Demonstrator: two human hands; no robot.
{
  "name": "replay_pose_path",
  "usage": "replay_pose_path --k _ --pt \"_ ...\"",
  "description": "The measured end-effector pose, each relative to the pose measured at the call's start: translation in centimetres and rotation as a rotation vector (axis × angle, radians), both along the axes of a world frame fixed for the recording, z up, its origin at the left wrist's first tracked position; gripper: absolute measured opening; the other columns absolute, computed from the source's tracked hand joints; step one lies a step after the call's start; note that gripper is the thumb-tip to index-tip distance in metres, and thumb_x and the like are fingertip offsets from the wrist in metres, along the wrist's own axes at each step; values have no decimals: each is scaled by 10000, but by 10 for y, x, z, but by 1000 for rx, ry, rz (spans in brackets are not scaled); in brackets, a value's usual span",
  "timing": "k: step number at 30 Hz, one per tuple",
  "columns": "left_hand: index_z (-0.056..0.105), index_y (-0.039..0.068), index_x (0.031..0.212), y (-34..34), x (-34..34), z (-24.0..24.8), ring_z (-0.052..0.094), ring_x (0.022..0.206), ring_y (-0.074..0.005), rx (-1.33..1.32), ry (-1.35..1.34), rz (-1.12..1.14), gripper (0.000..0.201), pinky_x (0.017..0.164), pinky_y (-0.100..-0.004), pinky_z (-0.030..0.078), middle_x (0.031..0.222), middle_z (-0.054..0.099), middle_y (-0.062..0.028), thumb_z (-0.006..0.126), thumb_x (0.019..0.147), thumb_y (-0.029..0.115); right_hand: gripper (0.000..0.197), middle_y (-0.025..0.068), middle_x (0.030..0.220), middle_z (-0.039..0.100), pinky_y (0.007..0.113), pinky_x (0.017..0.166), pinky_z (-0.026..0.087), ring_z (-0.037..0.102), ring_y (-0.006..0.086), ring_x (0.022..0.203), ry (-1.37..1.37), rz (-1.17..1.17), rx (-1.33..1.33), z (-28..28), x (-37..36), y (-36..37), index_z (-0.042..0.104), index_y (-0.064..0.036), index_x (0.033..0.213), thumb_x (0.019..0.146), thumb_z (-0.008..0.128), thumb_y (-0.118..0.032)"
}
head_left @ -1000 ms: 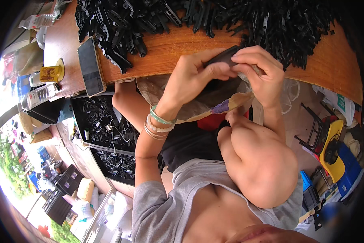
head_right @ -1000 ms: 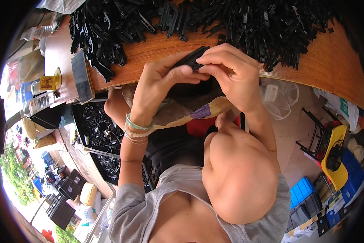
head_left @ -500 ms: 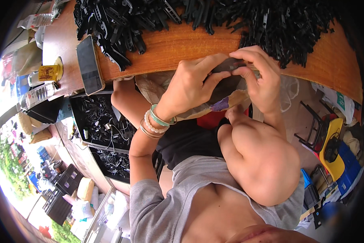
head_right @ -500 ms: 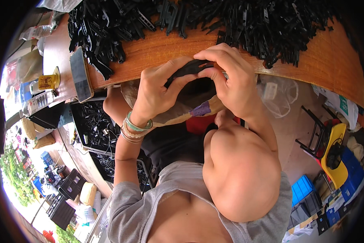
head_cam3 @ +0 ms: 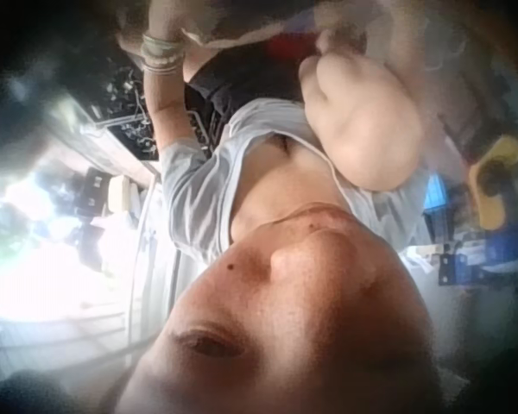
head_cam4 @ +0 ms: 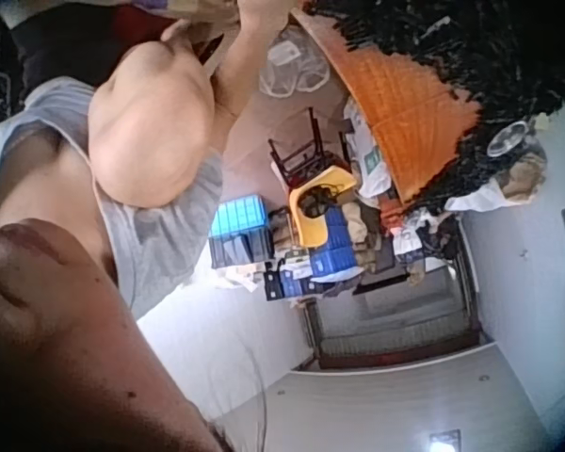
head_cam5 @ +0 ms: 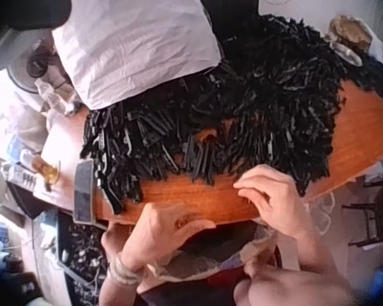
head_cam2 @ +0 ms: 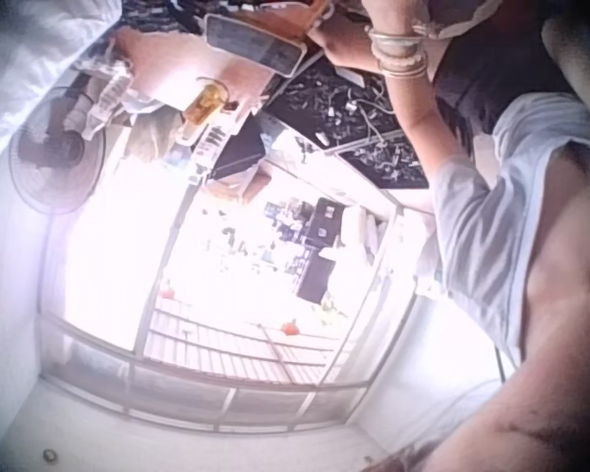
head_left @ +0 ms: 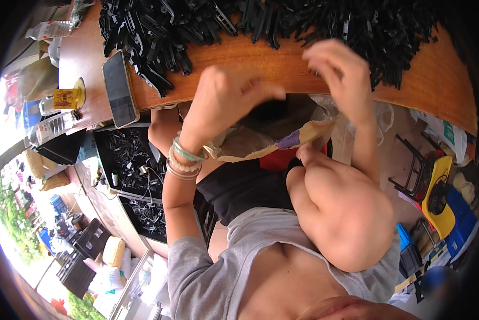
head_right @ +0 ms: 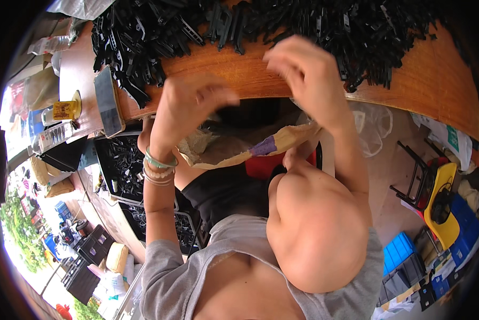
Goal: The person assembles black plastic components by picking up plastic parts from the table and connecting them together by hand.
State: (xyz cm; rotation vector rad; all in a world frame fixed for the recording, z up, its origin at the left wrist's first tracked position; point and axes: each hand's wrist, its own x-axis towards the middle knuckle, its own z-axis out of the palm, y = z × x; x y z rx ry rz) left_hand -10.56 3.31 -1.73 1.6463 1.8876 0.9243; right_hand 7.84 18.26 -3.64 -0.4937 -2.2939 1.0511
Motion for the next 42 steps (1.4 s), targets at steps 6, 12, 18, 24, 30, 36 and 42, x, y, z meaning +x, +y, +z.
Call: replay_pose_path --k 6,12,18,24,30,36,42 --pt "651 31 838 75 6 -30 634 623 -274 190 511 239 254 555 -339 487 731 650 -102 764 765 246 171 31 1056 631 343 851 430 567 221 1000 -118 -160 689 -7 -46 45 684 -53 949 778 694 -45" --pt "598 28 792 54 5 -30 628 634 -301 89 364 304 282 549 -380 479 703 627 -111 766 728 245 196 23 1018 667 365 904 412 586 217 1019 24 -162 583 -24 -42 40 696 -86 985 799 676 -28" --pt "583 -39 834 26 6 -25 617 613 -104 176 -756 360 144 518 -242 480 779 676 -92 684 858 60 234 75 920 674 319 742 485 623 230 794 138 12 151 16 -18 21 696 -71 1025 802 671 -5" --pt "614 -69 1084 15 9 3 603 588 -98 -146 -993 212 268 494 -221 465 746 661 -67 675 858 61 202 78 809 656 284 612 476 613 206 695 60 236 -162 20 -10 -8 669 -17 916 728 738 13" --pt "611 -42 1126 1 33 13 651 609 -147 18 -545 148 312 532 -255 503 798 683 -109 679 834 45 207 78 814 654 302 630 493 614 213 709 182 52 -68 17 -8 -24 660 -10 883 701 755 20" --pt "619 -34 1097 -2 32 8 680 639 -233 168 -369 93 319 569 -300 530 815 677 -164 705 798 39 299 87 910 669 316 688 494 610 233 794 198 -42 140 27 -3 -26 673 -25 936 660 786 -31" --pt "630 -12 1091 -4 32 6 671 647 -255 202 -280 33 341 567 -319 520 816 681 -147 727 770 54 335 81 920 675 313 695 478 592 240 788 174 20 -1 17 2 -31 687 -43 971 649 779 -43"
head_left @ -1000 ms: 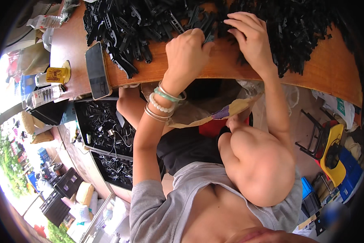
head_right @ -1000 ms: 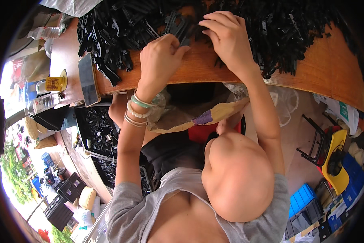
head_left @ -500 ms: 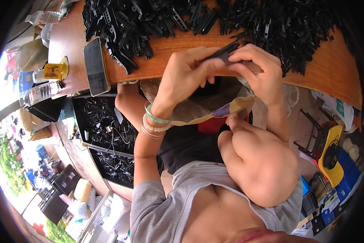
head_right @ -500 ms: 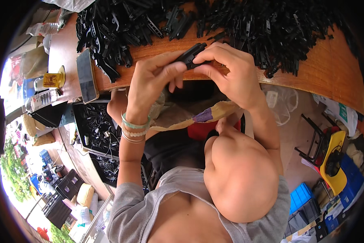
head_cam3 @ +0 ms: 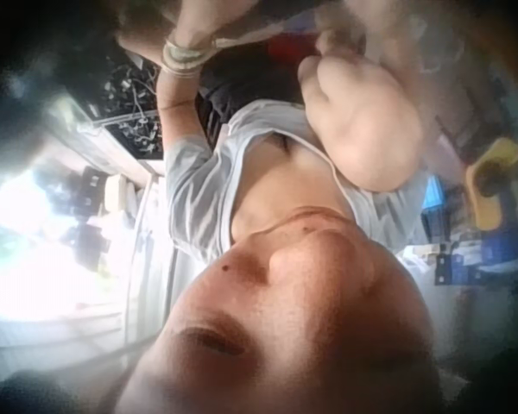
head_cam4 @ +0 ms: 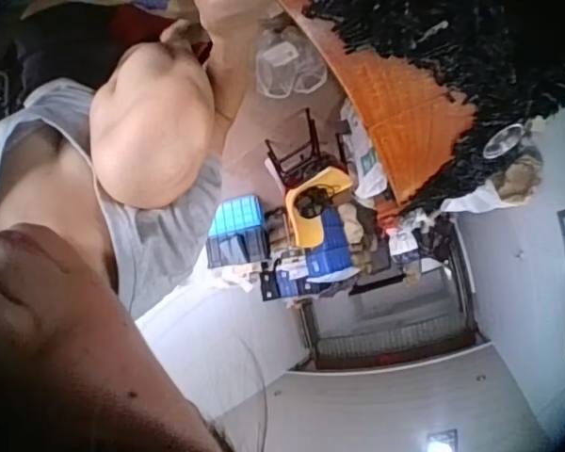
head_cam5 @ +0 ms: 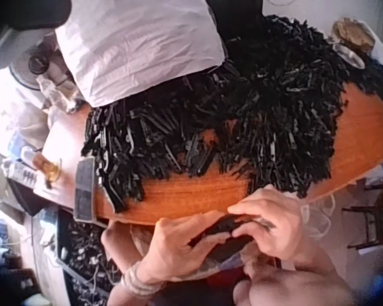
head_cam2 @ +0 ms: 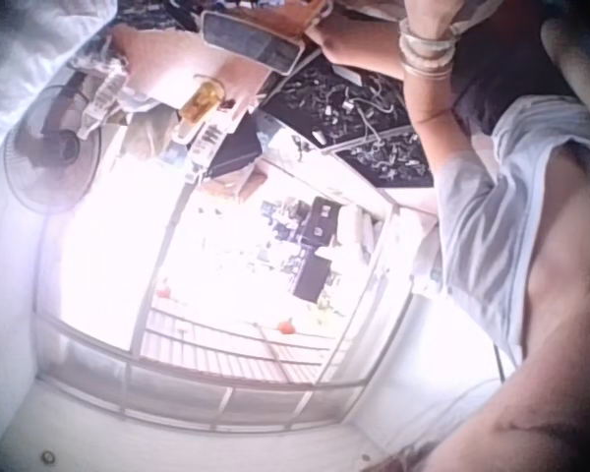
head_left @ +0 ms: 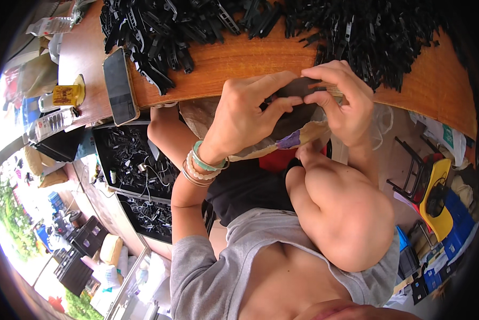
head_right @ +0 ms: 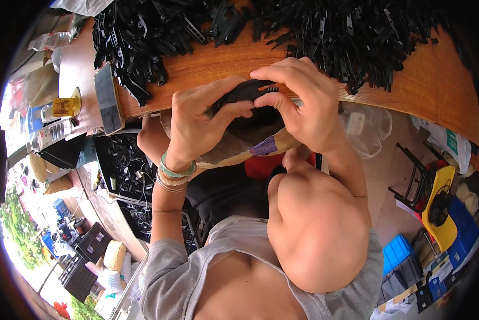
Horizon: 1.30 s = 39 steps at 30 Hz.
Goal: The person assembles black plastic components by picking up plastic parts from the table and connecting them together by hand.
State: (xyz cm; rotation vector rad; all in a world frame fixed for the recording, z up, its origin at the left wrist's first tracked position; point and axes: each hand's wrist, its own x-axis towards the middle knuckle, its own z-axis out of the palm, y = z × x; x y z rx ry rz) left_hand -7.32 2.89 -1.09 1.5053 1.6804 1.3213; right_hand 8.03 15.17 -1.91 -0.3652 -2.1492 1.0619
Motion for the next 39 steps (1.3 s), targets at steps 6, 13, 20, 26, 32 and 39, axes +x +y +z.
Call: replay_pose_path --k 6,13,20,26,32,39 --pt "634 -2 1094 2 1 0 670 657 -265 32 99 13 330 597 -320 526 774 667 -149 716 780 59 331 72 855 681 319 706 474 591 234 778 -46 -25 79 -4 5 3 684 -39 973 657 782 -59" --pt "642 -7 1076 -21 -15 -13 658 738 -289 -172 4 -120 353 637 -359 519 795 649 -120 745 754 95 286 96 927 652 346 758 493 633 242 857 -215 346 -161 -2 -6 17 657 -4 980 737 761 -114" --pt "647 23 963 55 -30 -33 612 773 -297 214 564 198 289 631 -379 499 893 600 -122 757 720 134 137 57 909 645 242 735 483 625 122 830 -118 -215 677 4 -66 88 651 -6 1003 888 580 18" --pt "586 35 879 81 -35 -40 624 689 -300 -48 854 339 179 564 -379 487 860 574 -107 695 768 124 191 174 921 654 437 839 455 604 340 930 -558 -285 448 6 -90 76 650 34 919 784 702 -90" --pt "594 67 872 38 -34 -30 622 651 -275 -124 814 311 145 521 -381 471 818 553 -102 644 737 43 186 193 993 631 439 856 455 589 328 972 -596 -325 454 2 -84 78 643 23 942 787 684 -73" --pt "632 55 873 19 -19 -43 580 565 -264 -33 556 501 139 509 -348 444 774 590 -72 694 848 177 123 63 853 624 248 635 490 624 147 723 -83 -260 141 -1 -52 56 663 -8 953 834 640 10"
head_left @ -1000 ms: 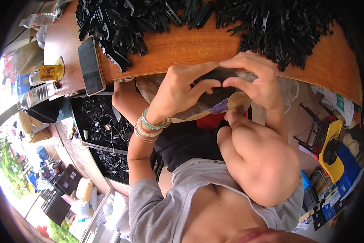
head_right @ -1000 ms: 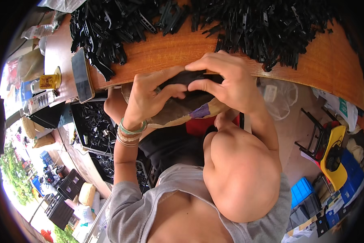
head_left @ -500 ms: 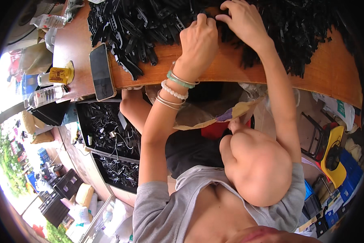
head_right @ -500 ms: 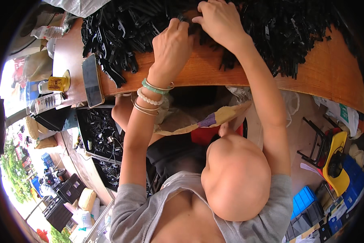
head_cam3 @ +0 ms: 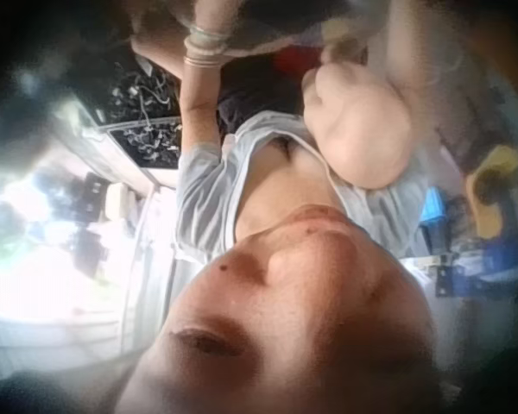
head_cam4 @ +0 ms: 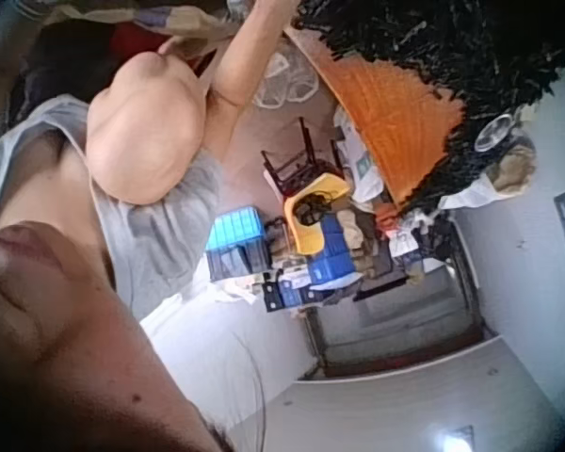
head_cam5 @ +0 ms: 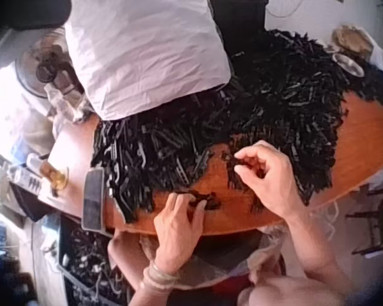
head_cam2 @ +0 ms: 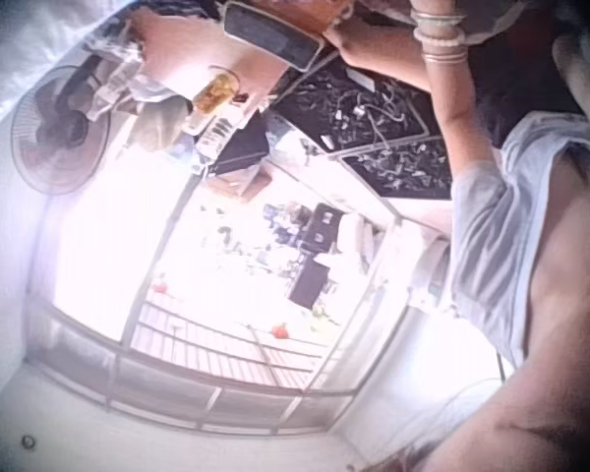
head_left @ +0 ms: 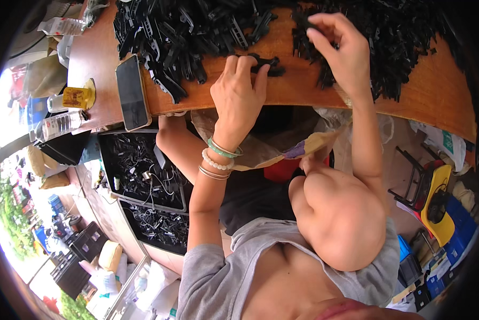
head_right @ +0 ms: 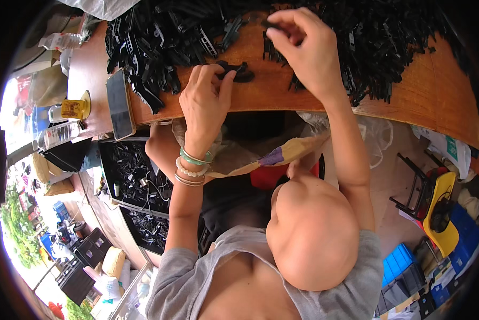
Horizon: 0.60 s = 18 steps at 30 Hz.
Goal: The person assembles black plastic components by picking up plastic parts from the table and connecting them together by hand.
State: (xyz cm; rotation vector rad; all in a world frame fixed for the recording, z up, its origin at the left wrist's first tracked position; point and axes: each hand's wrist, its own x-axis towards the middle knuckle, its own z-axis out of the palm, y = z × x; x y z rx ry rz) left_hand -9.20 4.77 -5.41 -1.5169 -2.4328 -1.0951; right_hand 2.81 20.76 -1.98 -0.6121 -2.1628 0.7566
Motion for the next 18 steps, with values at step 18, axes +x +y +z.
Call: replay_pose_path --k 18 --pt "653 -31 765 -33 -30 10 666 631 -193 -120 -619 265 137 592 -303 499 695 662 -121 620 790 100 152 71 855 631 267 624 485 598 177 748 117 385 -397 -17 47 -62 693 -4 902 781 666 85"
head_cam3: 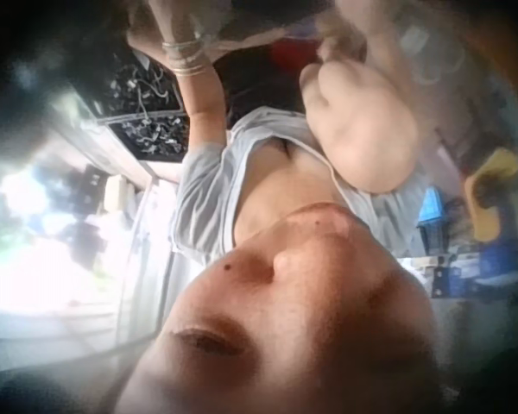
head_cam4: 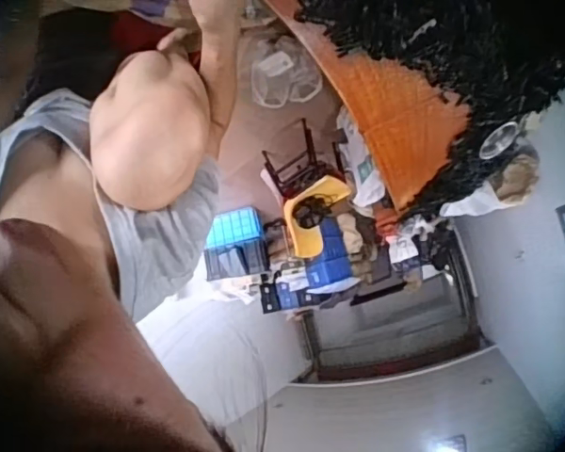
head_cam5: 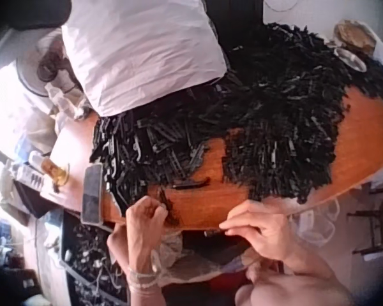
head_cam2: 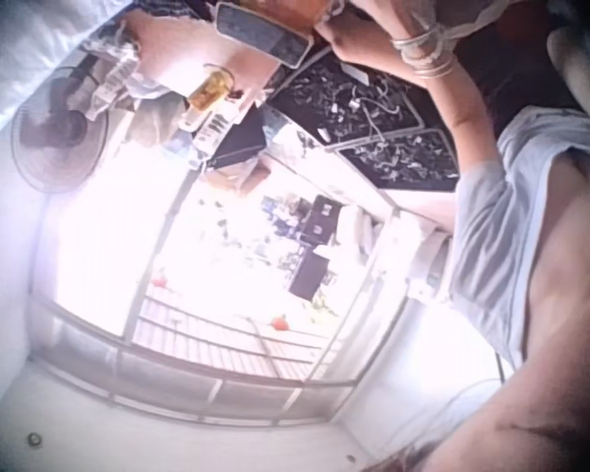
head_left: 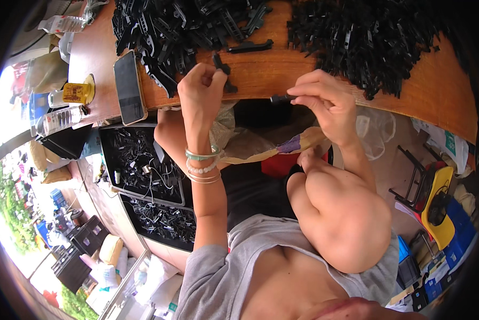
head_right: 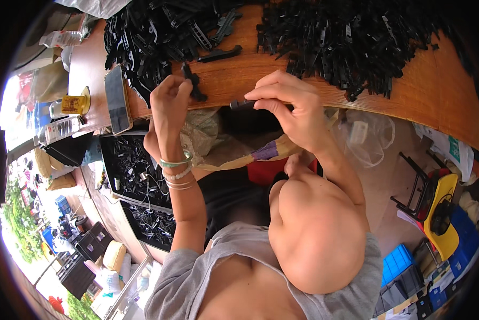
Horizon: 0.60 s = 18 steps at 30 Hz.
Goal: The person assembles black plastic components by picking up plastic parts from the table and connecting them together by hand.
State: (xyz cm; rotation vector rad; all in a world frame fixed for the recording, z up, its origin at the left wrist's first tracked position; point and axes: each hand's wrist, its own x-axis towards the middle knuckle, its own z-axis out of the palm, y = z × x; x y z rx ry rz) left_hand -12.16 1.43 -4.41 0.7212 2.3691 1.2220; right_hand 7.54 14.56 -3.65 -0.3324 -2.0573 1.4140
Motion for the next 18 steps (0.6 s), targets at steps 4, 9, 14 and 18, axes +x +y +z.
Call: replay_pose_path --k 4,9,14,18 --pt "603 -59 876 -7 22 19 607 638 -128 457 -701 -221 101 613 -266 519 821 648 -104 591 840 33 182 79 868 648 273 644 510 618 183 763 114 59 -85 1 1 3 702 -17 897 756 679 96" --pt "597 -84 999 7 42 26 581 623 -119 378 -898 -365 176 579 -247 514 812 636 -87 591 884 49 187 85 871 651 285 652 519 636 197 772 115 101 89 2 -2 2 701 -18 903 744 693 79" --pt "614 -71 1077 7 48 34 612 651 -111 116 -562 -403 258 542 -260 496 814 652 -102 648 879 91 244 102 891 641 289 634 527 640 219 775 82 -75 310 -1 -1 -2 689 -10 928 711 711 99" --pt "601 -55 1099 2 64 29 670 699 -201 182 -298 -467 302 563 -298 504 844 666 -170 682 835 66 267 100 902 636 280 627 529 638 212 766 77 -107 337 -3 2 -3 691 -10 934 700 711 118"
